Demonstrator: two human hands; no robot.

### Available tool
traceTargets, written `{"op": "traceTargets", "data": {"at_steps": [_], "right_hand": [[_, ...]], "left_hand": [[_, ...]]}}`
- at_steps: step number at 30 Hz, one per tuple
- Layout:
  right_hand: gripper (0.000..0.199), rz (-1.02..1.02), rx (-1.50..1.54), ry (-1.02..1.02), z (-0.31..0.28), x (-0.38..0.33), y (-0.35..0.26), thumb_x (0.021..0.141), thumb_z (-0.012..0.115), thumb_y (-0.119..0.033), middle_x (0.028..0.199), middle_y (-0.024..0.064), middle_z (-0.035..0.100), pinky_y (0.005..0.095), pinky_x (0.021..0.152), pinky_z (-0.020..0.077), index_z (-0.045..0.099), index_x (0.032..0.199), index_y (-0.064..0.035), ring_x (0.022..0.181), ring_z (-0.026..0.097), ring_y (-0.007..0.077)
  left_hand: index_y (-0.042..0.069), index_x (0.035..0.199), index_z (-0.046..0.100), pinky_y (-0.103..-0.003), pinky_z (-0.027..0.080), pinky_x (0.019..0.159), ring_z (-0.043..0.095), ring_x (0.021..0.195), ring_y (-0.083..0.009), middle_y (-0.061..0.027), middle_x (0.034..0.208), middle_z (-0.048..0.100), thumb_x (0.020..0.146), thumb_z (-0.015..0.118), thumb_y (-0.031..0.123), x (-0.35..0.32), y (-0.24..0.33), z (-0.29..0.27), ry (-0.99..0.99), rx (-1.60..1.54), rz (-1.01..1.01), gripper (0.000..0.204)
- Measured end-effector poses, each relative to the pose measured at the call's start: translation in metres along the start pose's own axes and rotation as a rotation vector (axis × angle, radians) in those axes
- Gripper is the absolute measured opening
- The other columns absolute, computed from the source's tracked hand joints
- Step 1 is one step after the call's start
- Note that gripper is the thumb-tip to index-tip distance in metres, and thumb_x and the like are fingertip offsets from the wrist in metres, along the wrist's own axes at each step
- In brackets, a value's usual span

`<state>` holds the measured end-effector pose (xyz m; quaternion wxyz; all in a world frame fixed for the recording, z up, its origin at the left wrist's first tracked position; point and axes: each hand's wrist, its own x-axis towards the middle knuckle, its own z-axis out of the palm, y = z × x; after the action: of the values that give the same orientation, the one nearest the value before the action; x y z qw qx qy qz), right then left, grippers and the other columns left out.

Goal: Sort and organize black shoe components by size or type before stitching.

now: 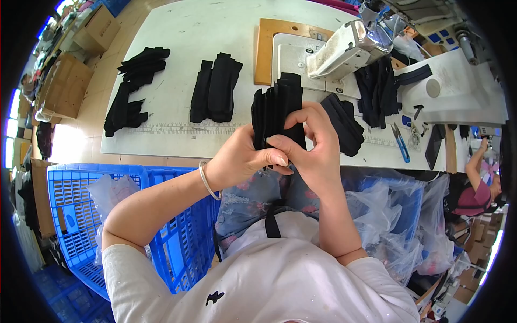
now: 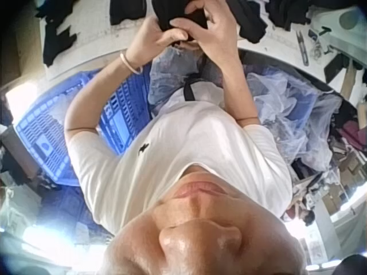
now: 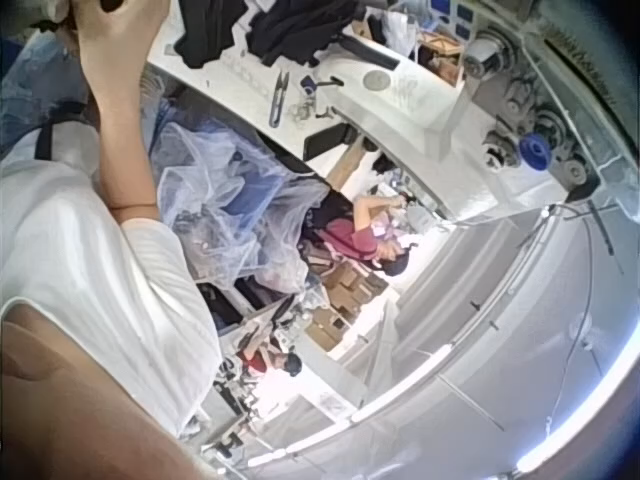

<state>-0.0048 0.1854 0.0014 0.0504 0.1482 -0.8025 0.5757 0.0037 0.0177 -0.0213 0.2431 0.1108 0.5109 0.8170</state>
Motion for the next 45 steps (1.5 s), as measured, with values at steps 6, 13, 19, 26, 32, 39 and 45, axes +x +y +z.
{"op": "traceTargets", "data": {"at_steps": [6, 13, 19, 26, 32, 39, 45], "right_hand": [[0.020, -0.046, 0.126, 0.006, 0.001, -0.001, 0.012, 0.074, 0.074, -0.012, 0.094, 0.0055, 0.055, 0.0295, 0.069, 0.0420, 0.060, 0.085, -0.0041, 0.081, 0.053, 0.0176], [0.016, 0.068, 0.458, 0.132, 0.011, -0.004, 0.007, 0.078, 0.068, -0.005, 0.101, 0.0085, 0.055, 0.0313, 0.074, 0.0438, 0.060, 0.092, -0.0047, 0.089, 0.056, 0.0198], [0.025, -0.099, 0.047, 0.040, 0.005, -0.003, 0.004, 0.074, 0.074, -0.014, 0.099, 0.0097, 0.055, 0.0336, 0.078, 0.0452, 0.058, 0.091, -0.0047, 0.092, 0.057, 0.0239], [0.028, 0.082, 0.299, 0.088, 0.013, -0.004, 0.003, 0.072, 0.075, -0.015, 0.099, 0.0099, 0.054, 0.0333, 0.079, 0.0452, 0.058, 0.091, -0.0049, 0.091, 0.056, 0.0247], [0.028, -0.118, 0.106, 0.096, 0.013, -0.003, 0.014, 0.071, 0.076, -0.014, 0.101, 0.0093, 0.053, 0.0339, 0.079, 0.0457, 0.059, 0.092, -0.0048, 0.092, 0.056, 0.0249], [0.039, -0.041, 0.086, 0.026, 0.010, -0.001, 0.007, 0.064, 0.081, -0.020, 0.099, 0.0094, 0.052, 0.0341, 0.079, 0.0457, 0.060, 0.094, -0.0057, 0.091, 0.055, 0.0249], [0.040, -0.042, -0.014, 0.023, 0.010, -0.001, 0.002, 0.067, 0.079, -0.021, 0.100, 0.0091, 0.050, 0.0340, 0.079, 0.0453, 0.057, 0.096, -0.0058, 0.093, 0.053, 0.0247]], "left_hand": [[-0.006, 0.113, 0.051, -0.039, 0.061, 0.080, 0.062, 0.092, -0.0153, -0.0085, 0.102, 0.060, 0.087, 0.070, 0.015, 0.000, 0.003, 0.002, -0.007, -0.024, 0.020, 0.039], [-0.006, 0.117, 0.048, -0.038, 0.060, 0.080, 0.062, 0.093, -0.0161, -0.0093, 0.105, 0.059, 0.086, 0.071, 0.023, -0.002, 0.006, 0.000, -0.059, -0.040, 0.017, 0.048], [-0.007, 0.118, 0.046, -0.035, 0.060, 0.081, 0.064, 0.095, -0.0183, -0.0105, 0.105, 0.060, 0.085, 0.072, 0.028, -0.003, 0.004, 0.000, -0.041, 0.024, 0.021, 0.054], [-0.006, 0.118, 0.047, -0.030, 0.058, 0.075, 0.068, 0.089, -0.0189, -0.0090, 0.098, 0.063, 0.079, 0.077, 0.031, -0.002, 0.001, -0.001, 0.001, 0.053, 0.001, 0.062], [-0.005, 0.118, 0.049, -0.025, 0.055, 0.070, 0.067, 0.086, -0.0138, -0.0055, 0.091, 0.065, 0.075, 0.080, 0.035, -0.003, 0.003, 0.003, 0.045, 0.091, 0.008, 0.067], [-0.003, 0.116, 0.051, -0.021, 0.050, 0.060, 0.057, 0.073, -0.0051, -0.0025, 0.087, 0.062, 0.063, 0.084, 0.051, -0.001, -0.001, 0.000, 0.107, 0.231, 0.072, 0.083], [-0.002, 0.118, 0.050, -0.020, 0.045, 0.050, 0.054, 0.067, -0.0035, -0.0004, 0.081, 0.060, 0.060, 0.082, 0.058, -0.001, 0.002, -0.002, 0.081, 0.300, -0.044, 0.090]]}}
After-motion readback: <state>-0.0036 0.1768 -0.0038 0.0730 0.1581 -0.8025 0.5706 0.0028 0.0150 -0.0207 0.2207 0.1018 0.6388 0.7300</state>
